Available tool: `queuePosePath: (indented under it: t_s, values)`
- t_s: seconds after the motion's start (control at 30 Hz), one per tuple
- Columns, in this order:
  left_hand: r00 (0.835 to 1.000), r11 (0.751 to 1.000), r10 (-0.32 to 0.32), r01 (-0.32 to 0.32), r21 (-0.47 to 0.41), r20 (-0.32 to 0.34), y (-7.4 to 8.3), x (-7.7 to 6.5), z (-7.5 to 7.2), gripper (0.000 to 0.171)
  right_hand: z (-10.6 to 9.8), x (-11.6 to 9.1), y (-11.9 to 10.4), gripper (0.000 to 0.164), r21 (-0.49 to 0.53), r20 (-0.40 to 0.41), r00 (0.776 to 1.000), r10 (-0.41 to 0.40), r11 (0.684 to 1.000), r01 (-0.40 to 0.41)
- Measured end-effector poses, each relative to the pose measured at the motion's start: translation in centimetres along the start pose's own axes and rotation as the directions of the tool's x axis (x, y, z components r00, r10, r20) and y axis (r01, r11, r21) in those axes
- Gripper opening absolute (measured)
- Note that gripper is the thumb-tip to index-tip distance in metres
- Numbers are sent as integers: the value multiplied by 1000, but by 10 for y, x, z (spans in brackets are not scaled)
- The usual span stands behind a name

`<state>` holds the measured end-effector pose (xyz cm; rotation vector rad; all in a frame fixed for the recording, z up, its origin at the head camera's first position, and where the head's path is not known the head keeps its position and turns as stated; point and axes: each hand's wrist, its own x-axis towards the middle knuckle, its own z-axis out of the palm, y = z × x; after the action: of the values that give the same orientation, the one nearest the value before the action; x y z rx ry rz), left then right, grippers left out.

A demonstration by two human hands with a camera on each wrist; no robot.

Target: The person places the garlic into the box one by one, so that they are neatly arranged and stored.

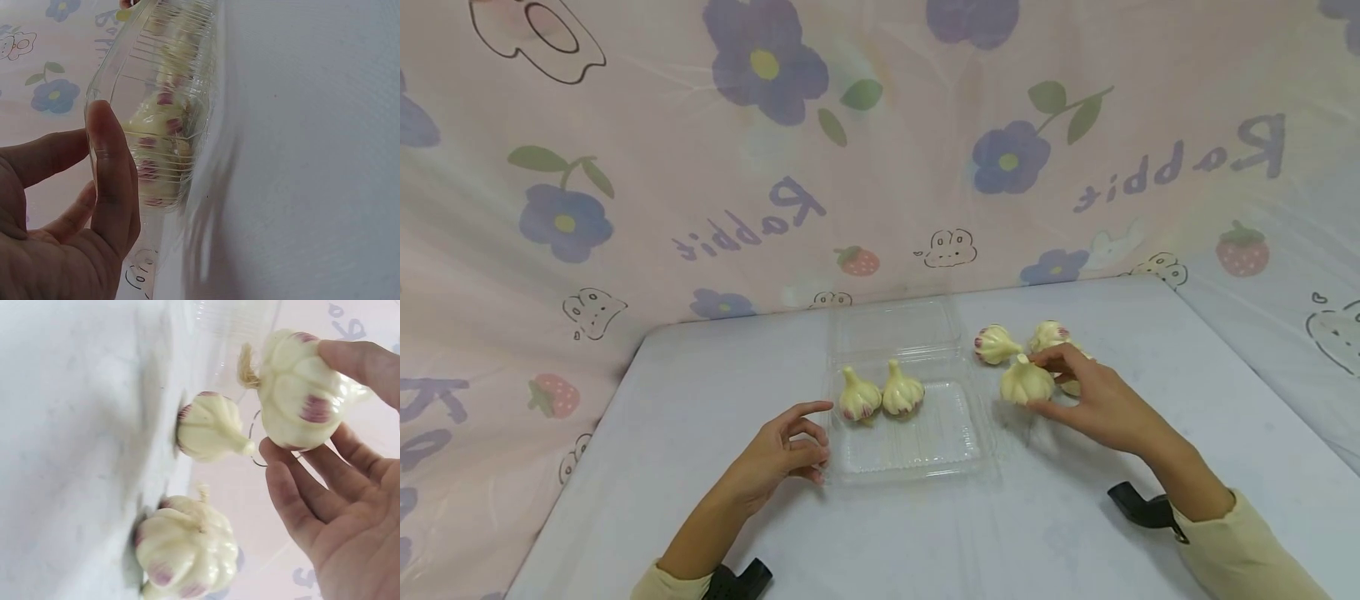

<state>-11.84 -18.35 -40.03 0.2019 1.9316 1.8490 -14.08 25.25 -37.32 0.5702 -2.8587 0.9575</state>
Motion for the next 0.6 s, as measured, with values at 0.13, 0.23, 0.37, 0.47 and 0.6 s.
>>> queuePosePath:
  t_s: [0.13,0.23,0.37,0.47,0.6]
  values:
    - [1000,1000,-2,2,3,-2,0,0,1,69,-5,-2,-3,54,2,-19,1000,-8,1000,8]
    - [1000,1000,-5,6,2,-5,0,0,1,69,-7,-2,-6,52,3,-30,999,-18,1000,18]
    - [1000,1000,-9,9,-1,-5,0,1,0,69,-8,-3,-8,52,4,-31,999,-26,1000,27]
    - [1000,1000,-5,5,-1,-2,0,1,0,69,-8,-3,-8,52,9,-31,999,-24,1000,25]
    - [1000,1000,1,-1,-1,4,-1,0,-1,69,-5,-3,-9,53,17,-20,1000,-19,1000,19]
